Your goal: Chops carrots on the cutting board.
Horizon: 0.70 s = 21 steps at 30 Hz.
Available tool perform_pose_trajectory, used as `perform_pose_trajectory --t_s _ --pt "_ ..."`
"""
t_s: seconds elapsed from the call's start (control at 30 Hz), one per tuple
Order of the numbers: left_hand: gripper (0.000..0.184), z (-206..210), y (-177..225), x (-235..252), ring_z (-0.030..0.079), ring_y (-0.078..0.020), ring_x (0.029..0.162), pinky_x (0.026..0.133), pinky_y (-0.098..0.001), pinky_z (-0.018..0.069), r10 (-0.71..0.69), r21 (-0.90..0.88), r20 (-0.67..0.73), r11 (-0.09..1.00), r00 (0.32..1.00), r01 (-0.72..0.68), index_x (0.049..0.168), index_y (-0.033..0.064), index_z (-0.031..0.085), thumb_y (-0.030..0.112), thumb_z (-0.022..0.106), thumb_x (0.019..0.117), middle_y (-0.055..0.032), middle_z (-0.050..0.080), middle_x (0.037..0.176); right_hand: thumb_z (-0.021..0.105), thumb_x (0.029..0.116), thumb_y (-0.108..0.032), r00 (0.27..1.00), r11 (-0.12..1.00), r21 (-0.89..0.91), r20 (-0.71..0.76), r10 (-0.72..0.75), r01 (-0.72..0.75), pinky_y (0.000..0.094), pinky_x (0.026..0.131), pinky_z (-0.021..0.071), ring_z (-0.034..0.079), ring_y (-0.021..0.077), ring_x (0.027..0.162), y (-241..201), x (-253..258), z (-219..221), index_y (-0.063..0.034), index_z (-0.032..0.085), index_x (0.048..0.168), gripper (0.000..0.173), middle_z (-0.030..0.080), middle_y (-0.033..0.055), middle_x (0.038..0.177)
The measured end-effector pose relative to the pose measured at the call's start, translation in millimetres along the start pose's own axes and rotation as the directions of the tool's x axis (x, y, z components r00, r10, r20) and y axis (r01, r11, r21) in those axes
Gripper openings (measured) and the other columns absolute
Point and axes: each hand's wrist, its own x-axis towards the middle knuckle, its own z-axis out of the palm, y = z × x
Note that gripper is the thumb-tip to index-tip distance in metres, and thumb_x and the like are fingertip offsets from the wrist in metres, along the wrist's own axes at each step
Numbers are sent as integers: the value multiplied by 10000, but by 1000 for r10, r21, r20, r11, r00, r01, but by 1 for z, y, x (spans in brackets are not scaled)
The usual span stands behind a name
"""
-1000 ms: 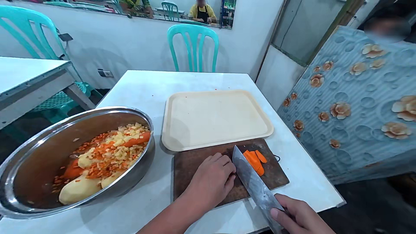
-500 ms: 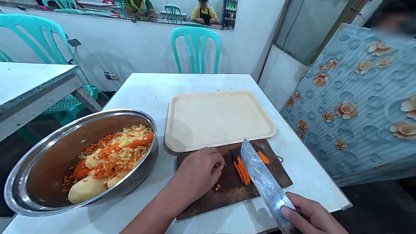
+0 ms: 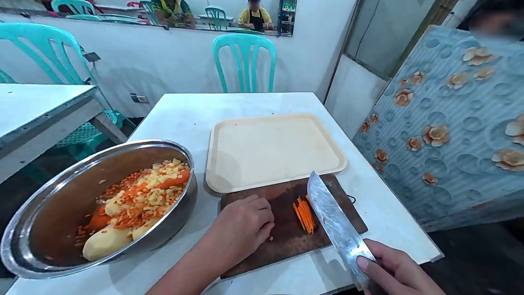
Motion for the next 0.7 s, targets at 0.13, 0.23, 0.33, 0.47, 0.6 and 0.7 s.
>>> perform_pose_trajectory --t_s 0.13,0.23,0.33,0.47,0.6,0.7 --pt "142 -8 4 14 727 -149 928 778 -322 616 -31 -11 -28 999 999 30 931 169 776 208 639 932 11 745 961 500 1057 -107 1000 1000 12 0 5 -5 263 518 554 634 75 574 2 -1 1 -47 616 1084 133 675 -9 790" --pt "139 2 13 32 720 -183 955 816 -352 607 48 -76 19 996 999 -47 954 155 776 131 638 953 -4 749 983 496 1056 -102 1000 1000 11 -20 5 -5 267 517 553 633 78 571 5 -3 -1 -48 606 1065 123 668 -7 777" --pt "192 16 20 48 694 -221 1045 878 -393 582 163 -145 105 978 981 -147 1036 152 764 61 610 966 -19 742 1069 497 1053 -98 999 1000 9 -38 8 -7 261 523 554 631 71 570 6 -6 -3 -44 609 1075 125 670 -12 774" --pt "165 23 22 60 687 -233 1051 860 -402 573 236 -134 164 967 958 -215 1009 133 753 57 616 956 -30 737 1053 501 1054 -101 999 1000 6 -51 12 -12 262 524 554 631 72 570 9 -9 -6 -43 609 1068 124 666 -12 769" --pt "114 18 18 61 685 -219 1009 831 -389 566 245 -111 206 968 947 -226 938 131 739 107 629 952 -20 731 1001 497 1053 -104 998 1000 3 -52 21 -21 268 525 556 632 75 572 13 -10 -6 -39 611 1073 133 664 -11 771" --pt "85 15 15 58 688 -216 977 814 -391 566 245 -105 226 968 943 -227 932 139 733 127 649 931 -14 731 972 497 1057 -113 999 1000 5 -39 23 -23 274 518 555 630 82 566 14 -9 -5 -40 610 1070 136 662 -5 767"
